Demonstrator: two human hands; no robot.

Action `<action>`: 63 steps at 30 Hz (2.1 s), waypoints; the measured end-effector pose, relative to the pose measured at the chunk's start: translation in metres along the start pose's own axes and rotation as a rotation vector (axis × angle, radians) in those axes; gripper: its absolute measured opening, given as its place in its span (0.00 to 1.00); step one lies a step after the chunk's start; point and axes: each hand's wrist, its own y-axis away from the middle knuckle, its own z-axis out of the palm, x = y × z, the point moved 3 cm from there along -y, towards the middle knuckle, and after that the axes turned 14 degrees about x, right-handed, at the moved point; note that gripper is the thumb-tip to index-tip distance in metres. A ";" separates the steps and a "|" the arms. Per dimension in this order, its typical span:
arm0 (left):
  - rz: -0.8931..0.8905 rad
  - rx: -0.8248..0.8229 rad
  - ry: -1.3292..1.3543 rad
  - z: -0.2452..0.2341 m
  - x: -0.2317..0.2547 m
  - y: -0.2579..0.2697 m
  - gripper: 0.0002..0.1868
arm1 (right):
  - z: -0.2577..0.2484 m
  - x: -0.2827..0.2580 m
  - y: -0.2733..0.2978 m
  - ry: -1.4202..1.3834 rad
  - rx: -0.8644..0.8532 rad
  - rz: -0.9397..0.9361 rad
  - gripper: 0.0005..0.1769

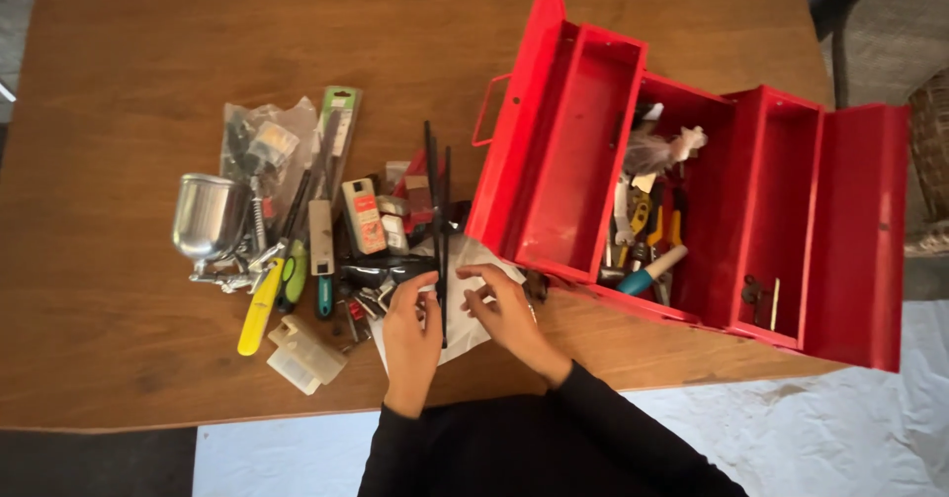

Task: Emptying a red metal toolbox by placing tools and hardware onto a wooden table

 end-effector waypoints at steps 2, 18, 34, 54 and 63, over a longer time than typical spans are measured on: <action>0.040 -0.023 0.037 0.001 0.022 0.003 0.14 | -0.018 -0.034 0.011 0.006 -0.027 -0.042 0.17; 0.211 -0.417 0.292 0.129 0.185 0.068 0.13 | -0.263 -0.092 0.056 0.103 0.268 -0.179 0.13; 0.346 -0.694 -0.025 0.280 0.241 0.133 0.16 | -0.456 -0.053 0.058 0.824 0.532 -0.465 0.11; 0.638 -0.791 -0.690 0.400 0.217 0.178 0.31 | -0.471 -0.053 0.056 0.546 0.534 -0.404 0.14; 0.791 -0.587 -0.757 0.387 0.231 0.173 0.16 | -0.471 -0.053 0.054 0.509 0.552 -0.384 0.14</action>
